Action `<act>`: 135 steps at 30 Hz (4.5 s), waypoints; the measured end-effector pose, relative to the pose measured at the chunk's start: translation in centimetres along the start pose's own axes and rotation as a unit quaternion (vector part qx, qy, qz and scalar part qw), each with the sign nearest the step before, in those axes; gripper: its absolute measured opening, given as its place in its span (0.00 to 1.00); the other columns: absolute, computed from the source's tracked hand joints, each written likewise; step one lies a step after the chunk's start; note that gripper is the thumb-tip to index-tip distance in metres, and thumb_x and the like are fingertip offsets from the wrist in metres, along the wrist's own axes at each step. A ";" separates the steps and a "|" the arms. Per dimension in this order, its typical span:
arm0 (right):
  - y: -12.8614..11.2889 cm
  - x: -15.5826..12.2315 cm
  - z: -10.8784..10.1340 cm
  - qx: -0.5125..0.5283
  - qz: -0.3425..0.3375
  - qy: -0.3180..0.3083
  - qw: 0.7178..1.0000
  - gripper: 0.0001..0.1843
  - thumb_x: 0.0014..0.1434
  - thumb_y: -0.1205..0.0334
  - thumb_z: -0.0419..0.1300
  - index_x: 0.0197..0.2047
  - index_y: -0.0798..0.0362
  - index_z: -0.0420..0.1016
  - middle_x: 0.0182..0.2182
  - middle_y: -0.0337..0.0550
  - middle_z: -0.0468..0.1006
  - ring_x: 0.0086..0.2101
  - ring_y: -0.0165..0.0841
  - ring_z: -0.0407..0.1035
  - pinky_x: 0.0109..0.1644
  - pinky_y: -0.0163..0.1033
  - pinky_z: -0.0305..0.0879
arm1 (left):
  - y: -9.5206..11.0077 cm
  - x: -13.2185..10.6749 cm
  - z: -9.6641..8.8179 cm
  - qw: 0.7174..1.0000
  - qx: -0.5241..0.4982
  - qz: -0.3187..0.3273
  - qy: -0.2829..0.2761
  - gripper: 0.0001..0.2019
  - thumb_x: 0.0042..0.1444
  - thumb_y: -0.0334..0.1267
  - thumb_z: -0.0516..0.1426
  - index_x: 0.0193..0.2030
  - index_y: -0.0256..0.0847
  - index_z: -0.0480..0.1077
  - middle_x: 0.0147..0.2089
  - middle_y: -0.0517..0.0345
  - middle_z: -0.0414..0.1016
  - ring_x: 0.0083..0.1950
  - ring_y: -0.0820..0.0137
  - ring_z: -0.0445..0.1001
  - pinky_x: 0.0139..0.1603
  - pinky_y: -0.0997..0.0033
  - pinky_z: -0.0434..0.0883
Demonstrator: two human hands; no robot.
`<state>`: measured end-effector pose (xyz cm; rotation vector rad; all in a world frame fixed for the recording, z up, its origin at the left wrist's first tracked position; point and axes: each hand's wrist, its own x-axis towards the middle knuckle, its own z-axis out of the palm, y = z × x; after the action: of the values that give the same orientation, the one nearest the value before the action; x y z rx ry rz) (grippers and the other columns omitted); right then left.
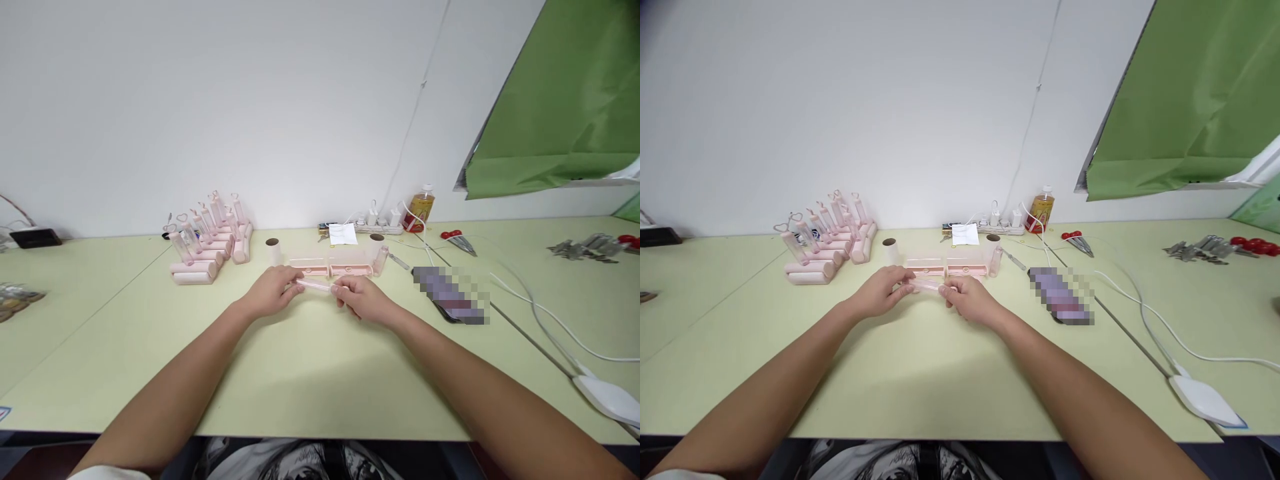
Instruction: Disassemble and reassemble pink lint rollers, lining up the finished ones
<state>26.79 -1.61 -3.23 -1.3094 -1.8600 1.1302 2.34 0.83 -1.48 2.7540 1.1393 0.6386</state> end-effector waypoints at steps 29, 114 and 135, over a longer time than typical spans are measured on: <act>-0.7 -0.8 0.3 0.156 -0.075 -0.050 0.984 0.28 0.57 0.34 0.52 0.25 0.53 0.63 0.13 0.31 0.62 0.14 0.26 0.60 0.19 0.32 0.54 | 4.6 -0.3 3.1 0.973 -0.226 -0.019 0.045 0.10 0.63 0.45 0.49 0.41 0.42 0.63 0.24 0.65 0.62 0.26 0.73 0.61 0.29 0.72 0.59; 0.6 -0.2 2.2 -0.147 -0.089 -0.013 0.985 0.13 0.57 0.56 0.55 0.24 0.53 0.64 0.21 0.34 0.66 0.24 0.27 0.58 0.28 0.33 0.50 | 2.5 0.0 2.5 0.977 -0.190 -0.047 -0.084 0.10 0.59 0.44 0.51 0.34 0.40 0.68 0.29 0.61 0.70 0.29 0.73 0.65 0.30 0.74 0.61; 0.7 -0.3 1.9 -0.122 -0.053 -0.065 0.989 0.09 0.58 0.57 0.55 0.33 0.52 0.74 0.29 0.38 0.74 0.30 0.30 0.65 0.32 0.35 0.59 | -8.1 -0.1 2.0 0.932 -0.056 -0.355 0.052 0.12 0.51 0.47 0.57 0.28 0.40 0.69 0.27 0.60 0.72 0.29 0.69 0.68 0.27 0.71 0.57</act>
<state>25.61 -2.33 -4.72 -1.2754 -2.1944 0.9769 -2.26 6.70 -5.28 1.9976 1.8948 0.7079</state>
